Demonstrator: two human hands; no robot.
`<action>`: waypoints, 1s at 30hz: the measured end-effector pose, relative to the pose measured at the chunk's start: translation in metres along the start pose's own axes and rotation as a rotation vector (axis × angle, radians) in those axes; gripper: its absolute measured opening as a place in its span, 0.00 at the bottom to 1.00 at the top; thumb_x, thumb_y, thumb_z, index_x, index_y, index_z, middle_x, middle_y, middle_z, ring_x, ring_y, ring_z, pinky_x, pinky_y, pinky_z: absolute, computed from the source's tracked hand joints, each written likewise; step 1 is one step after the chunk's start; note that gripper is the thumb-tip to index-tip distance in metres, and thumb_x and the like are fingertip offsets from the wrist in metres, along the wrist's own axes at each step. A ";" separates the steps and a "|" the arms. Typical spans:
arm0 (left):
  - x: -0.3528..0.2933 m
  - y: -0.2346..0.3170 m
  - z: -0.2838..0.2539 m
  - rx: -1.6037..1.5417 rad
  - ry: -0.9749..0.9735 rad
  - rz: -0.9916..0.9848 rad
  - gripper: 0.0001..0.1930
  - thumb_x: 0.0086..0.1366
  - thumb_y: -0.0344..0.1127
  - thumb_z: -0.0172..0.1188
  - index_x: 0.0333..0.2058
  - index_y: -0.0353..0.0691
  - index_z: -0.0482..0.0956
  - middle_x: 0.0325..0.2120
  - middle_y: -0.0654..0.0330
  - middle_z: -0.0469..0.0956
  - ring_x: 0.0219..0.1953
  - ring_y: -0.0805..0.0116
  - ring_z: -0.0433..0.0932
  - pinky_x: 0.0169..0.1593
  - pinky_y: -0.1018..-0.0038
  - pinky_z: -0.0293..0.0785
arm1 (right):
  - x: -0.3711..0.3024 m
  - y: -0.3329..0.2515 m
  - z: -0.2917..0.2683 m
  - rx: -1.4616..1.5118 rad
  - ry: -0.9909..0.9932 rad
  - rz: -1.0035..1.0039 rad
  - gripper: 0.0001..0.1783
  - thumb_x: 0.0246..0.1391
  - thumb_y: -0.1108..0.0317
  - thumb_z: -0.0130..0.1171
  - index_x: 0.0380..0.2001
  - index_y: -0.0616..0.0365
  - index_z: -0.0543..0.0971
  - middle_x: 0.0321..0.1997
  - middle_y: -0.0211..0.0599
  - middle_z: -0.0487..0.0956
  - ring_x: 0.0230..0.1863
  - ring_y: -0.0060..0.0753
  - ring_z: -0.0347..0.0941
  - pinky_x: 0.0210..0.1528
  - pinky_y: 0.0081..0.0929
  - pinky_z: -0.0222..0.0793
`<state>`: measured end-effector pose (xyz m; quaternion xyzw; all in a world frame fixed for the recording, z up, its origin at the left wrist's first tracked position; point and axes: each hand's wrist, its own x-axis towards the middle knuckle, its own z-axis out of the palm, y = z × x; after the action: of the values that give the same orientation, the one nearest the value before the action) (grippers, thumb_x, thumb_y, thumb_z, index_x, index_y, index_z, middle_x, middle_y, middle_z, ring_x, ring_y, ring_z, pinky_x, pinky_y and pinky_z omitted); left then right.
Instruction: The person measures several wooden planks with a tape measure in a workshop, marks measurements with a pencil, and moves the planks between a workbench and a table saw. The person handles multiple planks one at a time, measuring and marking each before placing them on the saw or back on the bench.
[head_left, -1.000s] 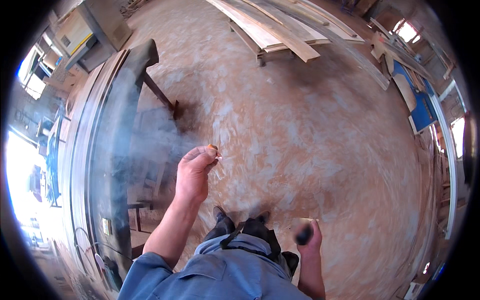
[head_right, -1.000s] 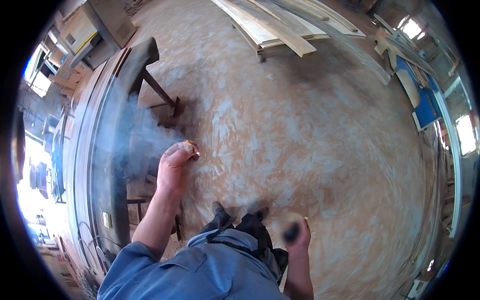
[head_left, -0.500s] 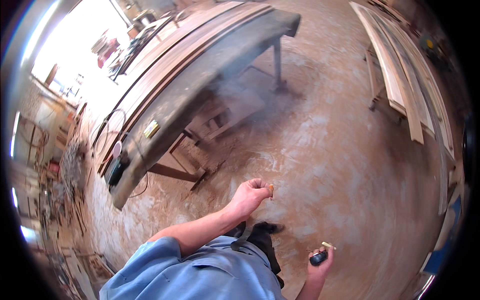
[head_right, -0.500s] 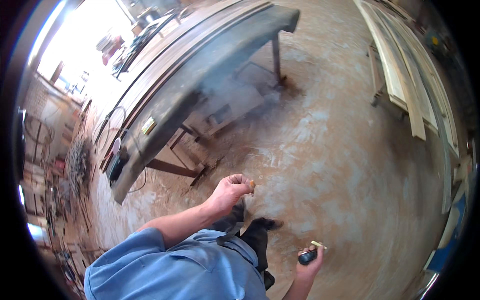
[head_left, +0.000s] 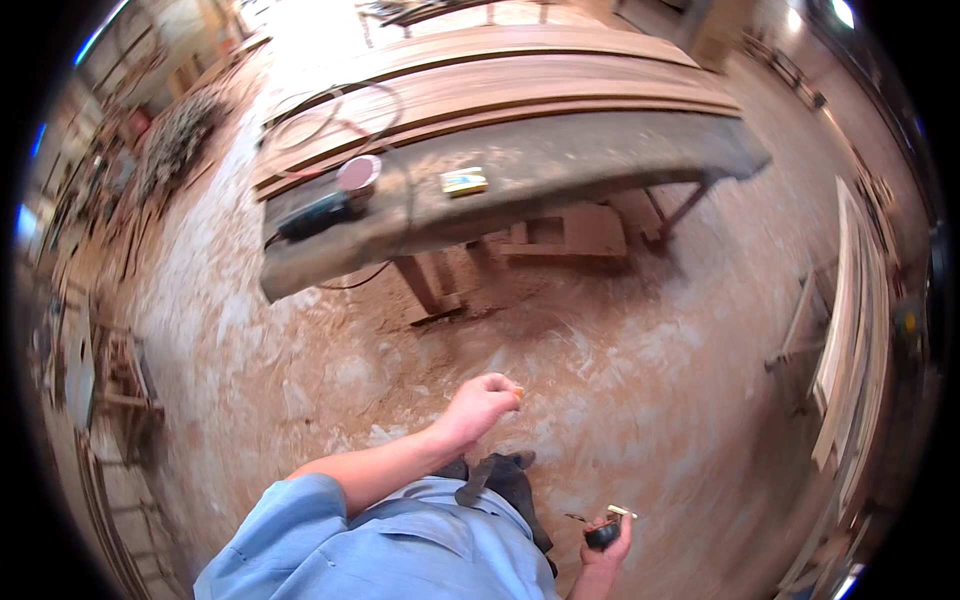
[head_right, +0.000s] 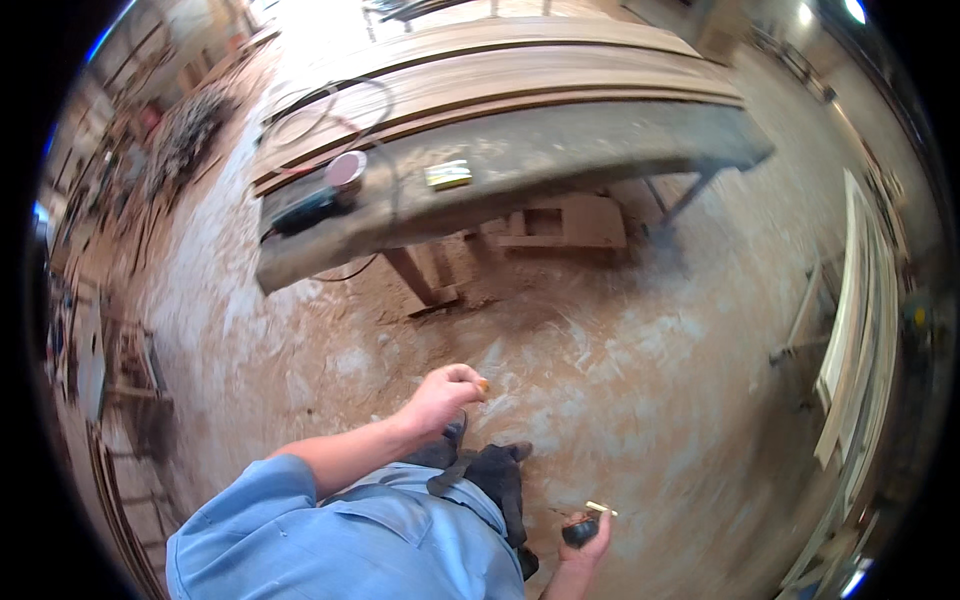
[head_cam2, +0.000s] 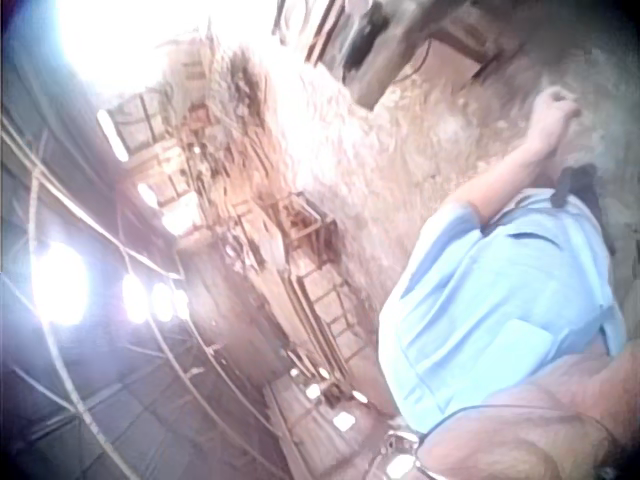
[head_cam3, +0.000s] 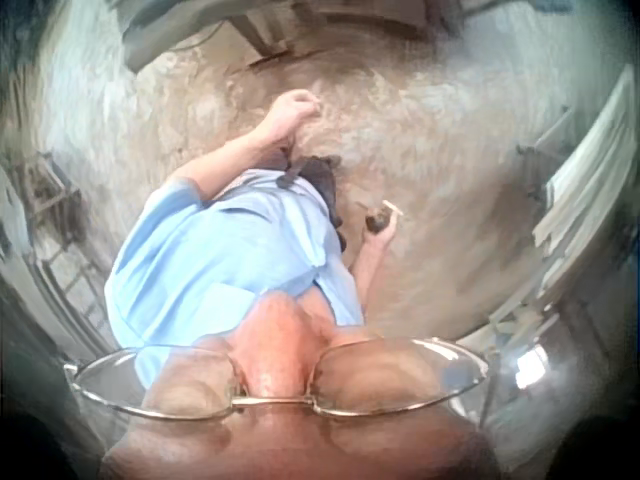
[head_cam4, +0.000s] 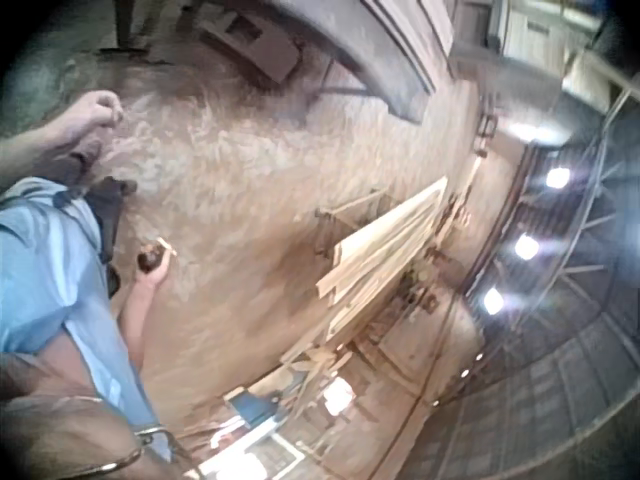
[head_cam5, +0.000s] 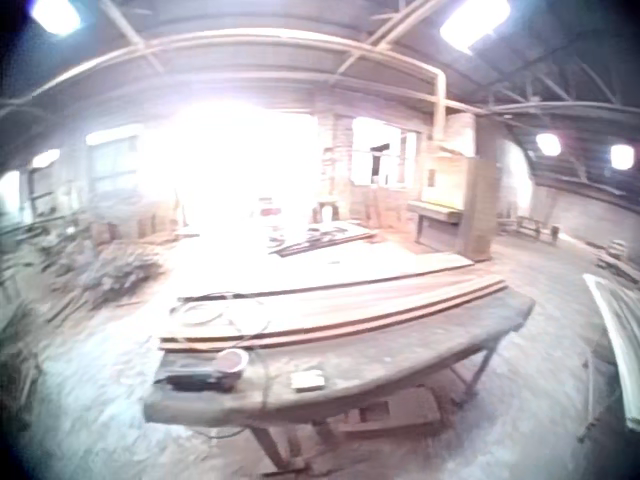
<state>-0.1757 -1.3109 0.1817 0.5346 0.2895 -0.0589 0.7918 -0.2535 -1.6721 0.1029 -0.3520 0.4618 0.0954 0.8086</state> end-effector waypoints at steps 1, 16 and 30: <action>-0.007 0.001 -0.029 -0.047 0.075 0.017 0.03 0.53 0.25 0.58 0.29 0.36 0.77 0.30 0.60 0.77 0.35 0.72 0.75 0.42 0.76 0.71 | -0.002 0.010 0.017 -0.061 -0.011 0.016 0.15 0.57 0.49 0.56 0.34 0.49 0.75 0.25 0.29 0.74 0.19 0.31 0.68 0.20 0.31 0.66; -0.213 -0.043 -0.296 -0.565 1.058 0.333 0.03 0.54 0.25 0.55 0.28 0.39 0.75 0.25 0.63 0.76 0.28 0.75 0.74 0.37 0.77 0.72 | -0.037 0.161 0.288 -0.725 -0.792 0.090 0.06 0.60 0.67 0.53 0.39 0.54 0.73 0.32 0.41 0.79 0.20 0.27 0.71 0.19 0.24 0.69; -0.324 -0.045 -0.590 -0.768 1.281 0.483 0.04 0.54 0.23 0.53 0.28 0.39 0.75 0.26 0.62 0.77 0.28 0.75 0.75 0.36 0.79 0.73 | -0.216 0.507 0.367 -1.013 -0.918 0.551 0.01 0.60 0.68 0.54 0.35 0.52 0.73 0.34 0.40 0.79 0.25 0.30 0.76 0.24 0.29 0.75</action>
<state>-0.6950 -0.8805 0.1600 0.2013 0.5658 0.5388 0.5908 -0.3672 -1.0221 0.1541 -0.4780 0.0480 0.6345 0.6055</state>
